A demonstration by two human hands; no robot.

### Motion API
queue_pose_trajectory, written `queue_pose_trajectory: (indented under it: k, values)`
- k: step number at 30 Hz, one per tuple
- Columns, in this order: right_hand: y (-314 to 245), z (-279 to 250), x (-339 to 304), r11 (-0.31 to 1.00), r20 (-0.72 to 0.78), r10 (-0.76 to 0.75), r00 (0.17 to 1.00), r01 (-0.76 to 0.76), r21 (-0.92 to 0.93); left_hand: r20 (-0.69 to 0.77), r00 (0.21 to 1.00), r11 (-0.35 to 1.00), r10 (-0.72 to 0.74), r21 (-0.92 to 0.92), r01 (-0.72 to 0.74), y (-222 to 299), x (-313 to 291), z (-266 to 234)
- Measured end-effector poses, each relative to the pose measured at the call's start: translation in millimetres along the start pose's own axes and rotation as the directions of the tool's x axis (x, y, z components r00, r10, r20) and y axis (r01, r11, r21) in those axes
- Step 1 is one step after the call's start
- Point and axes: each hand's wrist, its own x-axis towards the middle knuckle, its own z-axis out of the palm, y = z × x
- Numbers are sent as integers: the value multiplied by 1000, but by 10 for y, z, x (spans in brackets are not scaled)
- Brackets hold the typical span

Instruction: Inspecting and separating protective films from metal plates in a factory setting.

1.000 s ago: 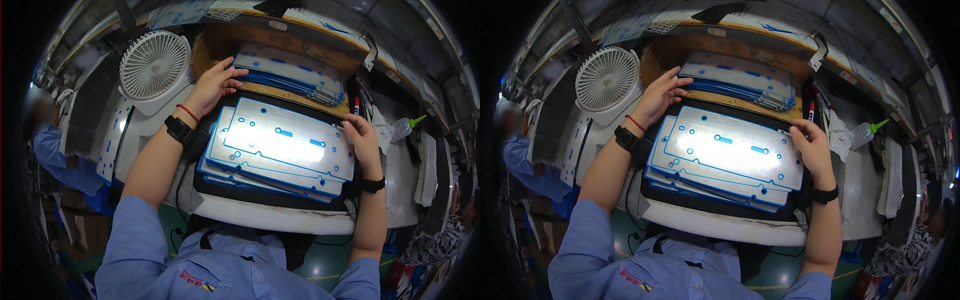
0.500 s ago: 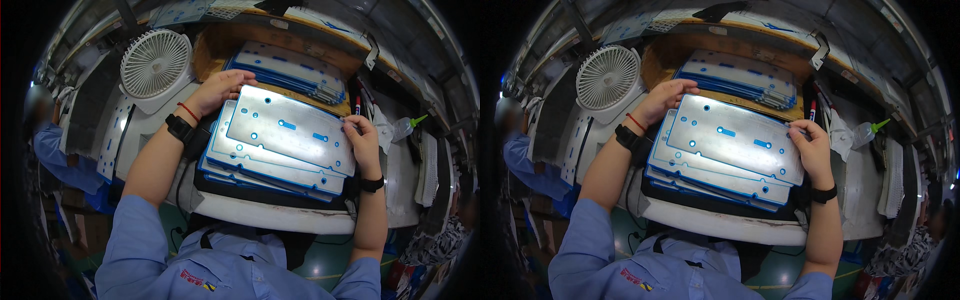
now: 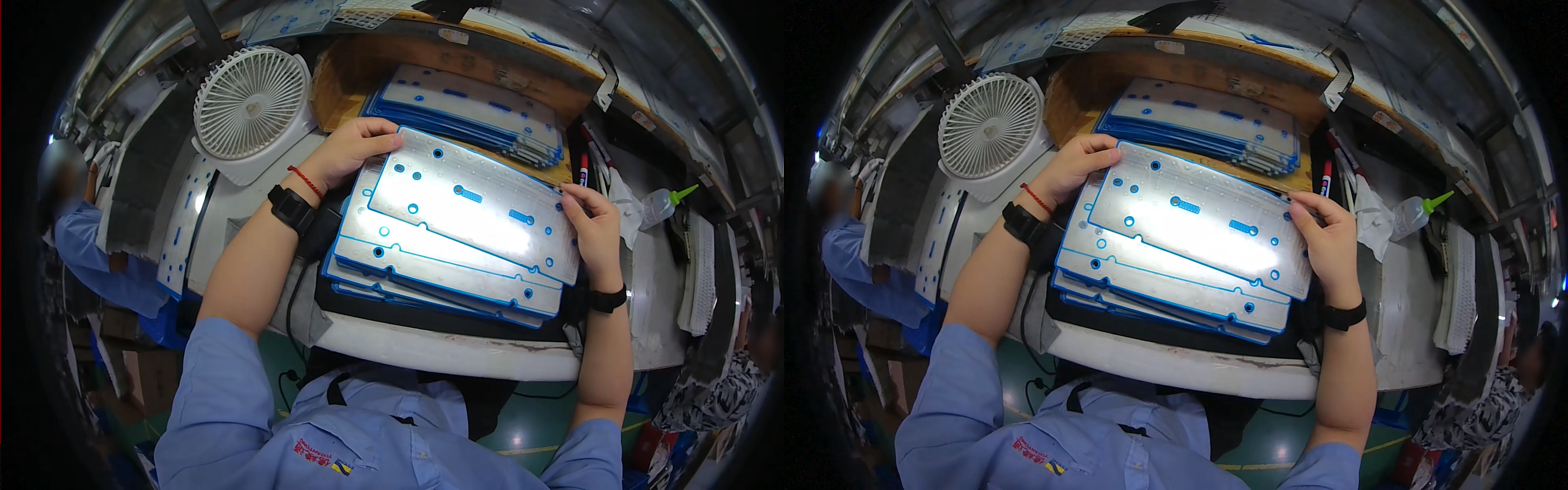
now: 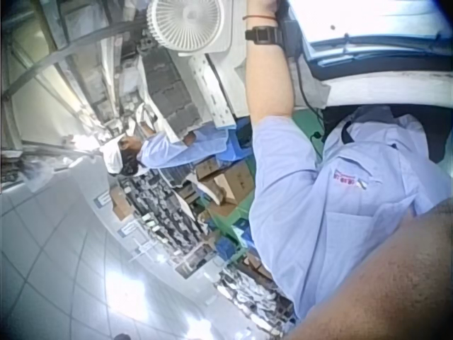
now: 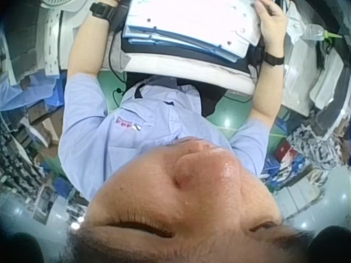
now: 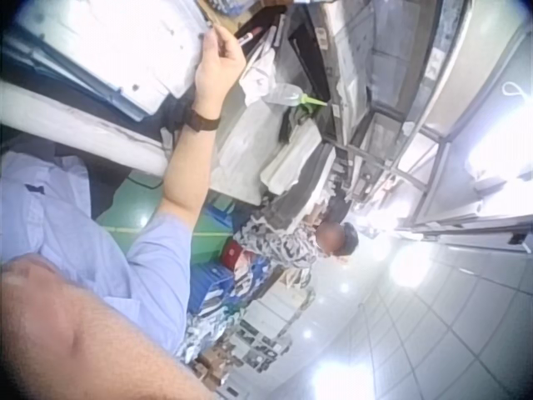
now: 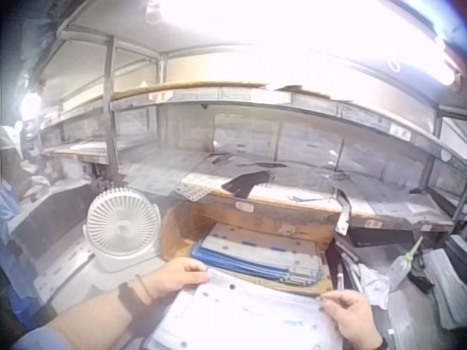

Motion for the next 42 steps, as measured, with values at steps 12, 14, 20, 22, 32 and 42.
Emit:
queue_pose_trajectory:
  k: [12, 14, 20, 22, 32, 42]
  values:
    - [30, -40, 11, 998, -22, 41, 999, -42, -48, -72, 995, 996, 62, -55, -66, -9, 33, -4]
    - [27, -26, 20, 1000, -31, -13, 999, 13, 18, -64, 996, 996, 56, -63, -60, -5, 33, -9]
    - [10, 3, 26, 997, 3, -67, 998, 66, 37, -46, 993, 983, 108, -143, -114, 40, 21, 55]
    - [14, 2, 25, 996, 9, -40, 999, 39, 78, 9, 993, 988, 119, -100, -117, 33, 25, 18]
    - [105, -42, 56, 989, -104, -24, 994, 39, 140, 43, 999, 999, 24, -41, -22, -78, 65, -48]
    - [46, -40, 51, 985, -152, 29, 988, -2, 174, -193, 977, 963, 92, -231, -137, -70, 99, -19]
